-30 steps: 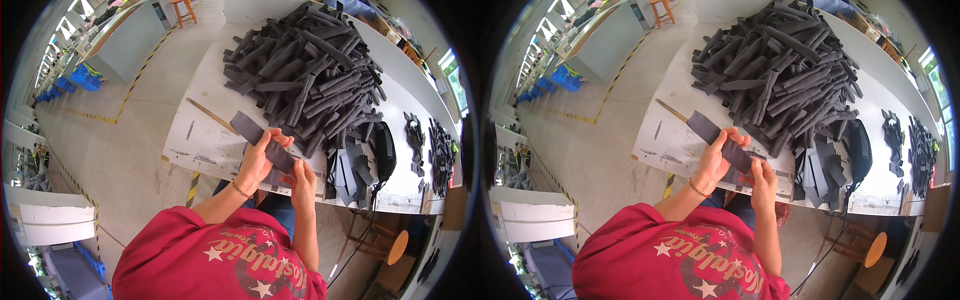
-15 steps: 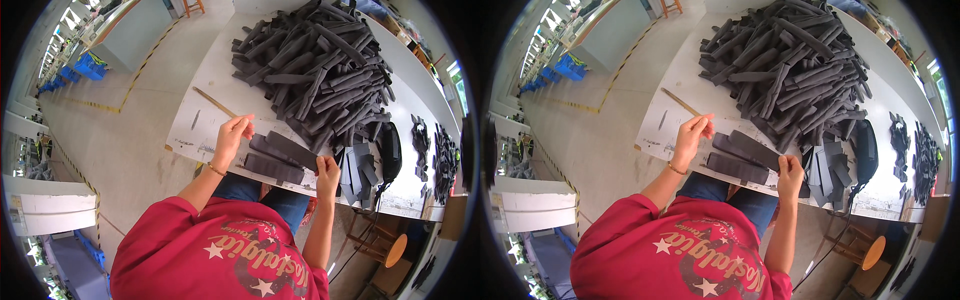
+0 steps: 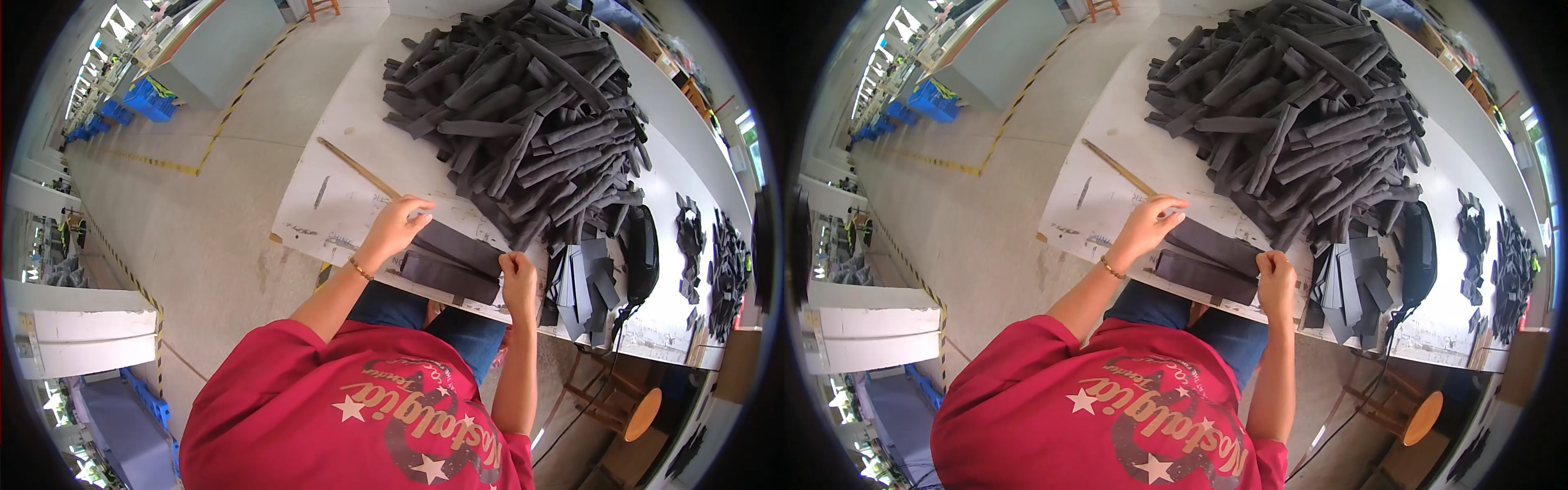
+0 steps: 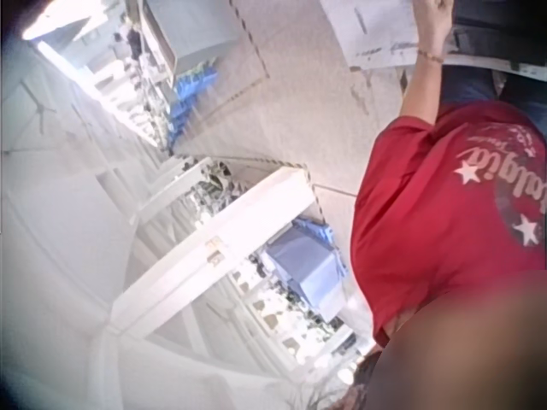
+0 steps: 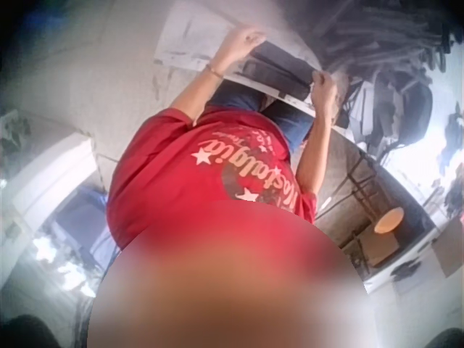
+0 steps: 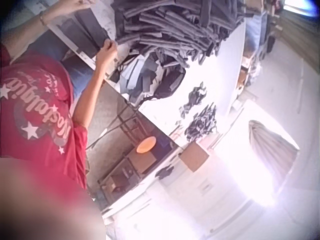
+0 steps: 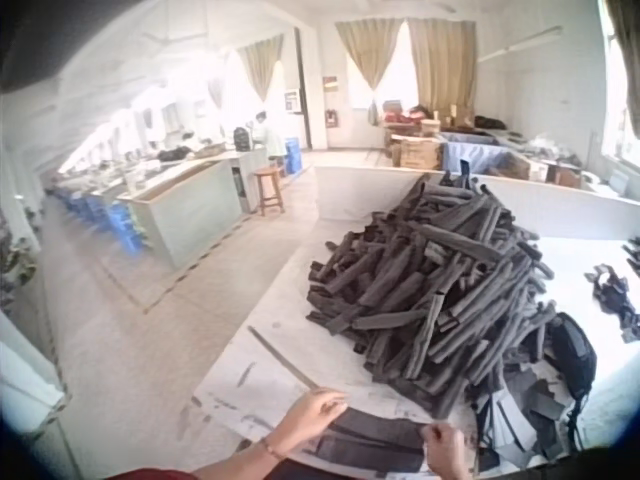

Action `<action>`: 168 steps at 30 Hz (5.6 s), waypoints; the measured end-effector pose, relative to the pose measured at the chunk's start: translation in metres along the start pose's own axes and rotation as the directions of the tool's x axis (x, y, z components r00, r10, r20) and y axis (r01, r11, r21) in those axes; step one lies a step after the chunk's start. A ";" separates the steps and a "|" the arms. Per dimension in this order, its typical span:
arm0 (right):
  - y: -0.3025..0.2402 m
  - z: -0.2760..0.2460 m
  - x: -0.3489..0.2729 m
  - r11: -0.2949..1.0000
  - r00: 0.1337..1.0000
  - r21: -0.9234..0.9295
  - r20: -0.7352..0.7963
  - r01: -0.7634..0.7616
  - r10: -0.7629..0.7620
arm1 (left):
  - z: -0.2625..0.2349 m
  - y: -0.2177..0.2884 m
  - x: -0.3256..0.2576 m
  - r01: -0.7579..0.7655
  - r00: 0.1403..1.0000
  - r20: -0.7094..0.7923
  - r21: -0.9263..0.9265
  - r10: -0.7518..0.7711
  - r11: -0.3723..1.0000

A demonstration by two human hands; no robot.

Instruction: Folding and fitting gray foam padding strips into shape at a factory workbench.

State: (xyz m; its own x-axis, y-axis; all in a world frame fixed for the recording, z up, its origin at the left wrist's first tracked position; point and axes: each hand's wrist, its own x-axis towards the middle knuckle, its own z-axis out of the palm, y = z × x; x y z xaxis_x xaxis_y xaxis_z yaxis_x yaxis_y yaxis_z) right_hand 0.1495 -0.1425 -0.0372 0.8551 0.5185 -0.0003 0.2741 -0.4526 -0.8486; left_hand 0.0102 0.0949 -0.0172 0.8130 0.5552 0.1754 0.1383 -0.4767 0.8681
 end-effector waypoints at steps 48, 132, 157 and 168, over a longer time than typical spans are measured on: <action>-0.052 -0.070 -0.044 0.861 0.888 -0.226 0.052 0.456 -0.456 | 0.056 0.061 0.033 0.559 0.820 0.533 -0.824 -0.208 0.091; -0.088 -0.006 -0.038 0.886 0.875 -0.061 -0.139 0.460 -0.464 | 0.081 0.104 -0.014 0.494 0.861 0.491 -0.869 -0.134 -0.009; -0.090 -0.035 -0.039 0.795 0.793 -0.043 -0.064 0.605 -0.606 | 0.070 0.124 -0.017 0.305 0.939 0.305 -0.952 -0.159 -0.020; -0.088 -0.037 -0.042 0.805 0.805 -0.046 -0.015 0.592 -0.593 | 0.061 0.120 -0.011 0.327 0.928 0.322 -0.945 -0.185 -0.005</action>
State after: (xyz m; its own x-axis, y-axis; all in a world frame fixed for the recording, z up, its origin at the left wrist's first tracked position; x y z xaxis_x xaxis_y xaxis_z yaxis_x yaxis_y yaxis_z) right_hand 0.1055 -0.1514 0.0566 0.5328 0.6747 0.5108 0.7468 -0.0909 -0.6588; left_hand 0.0526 -0.0095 0.0565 0.9115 0.3839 -0.1473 -0.2692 0.8279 0.4920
